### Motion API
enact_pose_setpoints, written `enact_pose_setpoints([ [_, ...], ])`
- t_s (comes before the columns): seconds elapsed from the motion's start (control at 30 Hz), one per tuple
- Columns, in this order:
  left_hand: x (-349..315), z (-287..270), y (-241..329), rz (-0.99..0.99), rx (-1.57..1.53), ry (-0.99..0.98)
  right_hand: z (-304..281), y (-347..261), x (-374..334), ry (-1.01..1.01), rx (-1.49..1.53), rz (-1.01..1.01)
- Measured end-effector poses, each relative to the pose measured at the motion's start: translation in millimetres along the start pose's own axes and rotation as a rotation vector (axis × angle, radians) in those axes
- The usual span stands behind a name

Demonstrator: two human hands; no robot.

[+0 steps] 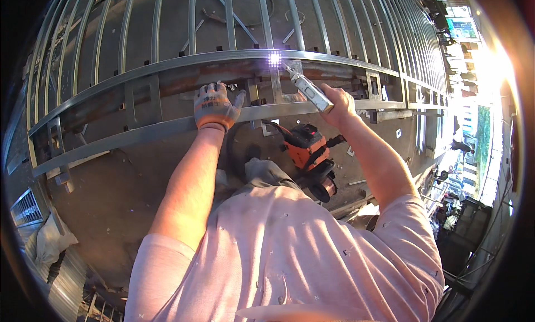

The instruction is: The person welds joints on a large metal frame using a handheld welding torch. They move along the frame, positioning the torch at intersections and applying welds while wearing gloves. The frame remains on supports throughout the process.

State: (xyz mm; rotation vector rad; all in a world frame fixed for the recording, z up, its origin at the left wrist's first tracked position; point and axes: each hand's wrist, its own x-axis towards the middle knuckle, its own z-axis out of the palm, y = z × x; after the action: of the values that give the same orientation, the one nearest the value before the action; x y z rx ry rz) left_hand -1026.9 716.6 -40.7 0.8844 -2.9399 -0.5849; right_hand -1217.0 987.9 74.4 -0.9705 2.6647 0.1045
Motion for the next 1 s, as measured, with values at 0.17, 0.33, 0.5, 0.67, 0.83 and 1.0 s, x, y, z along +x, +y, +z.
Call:
enact_pose_setpoints([
  [0.17,-0.1,2.1,-0.2,-0.035,0.003,-0.010,1.6,1.5,0.8,0.030,0.056,0.010],
  [0.33,-3.1,5.2,-5.9,-0.030,-0.005,0.087,-3.4,19.1,-0.7,0.051,0.070,-0.078],
  [0.5,-4.4,2.8,-2.5,-0.083,-0.018,0.107,-43.9,77.1,-9.5,-0.167,0.251,-0.102],
  [0.67,-4.6,0.9,-1.0,-0.089,0.067,0.093,-71.9,122.4,39.4,-0.451,0.665,-0.354],
  [0.83,-5.9,2.0,-4.3,-0.029,0.053,0.150,-74.5,116.3,112.7,-0.803,0.551,-0.200],
  [1.0,-6.4,2.8,-6.6,-0.026,0.035,0.136,-68.1,86.9,150.7,-1.091,0.436,-0.062],
])
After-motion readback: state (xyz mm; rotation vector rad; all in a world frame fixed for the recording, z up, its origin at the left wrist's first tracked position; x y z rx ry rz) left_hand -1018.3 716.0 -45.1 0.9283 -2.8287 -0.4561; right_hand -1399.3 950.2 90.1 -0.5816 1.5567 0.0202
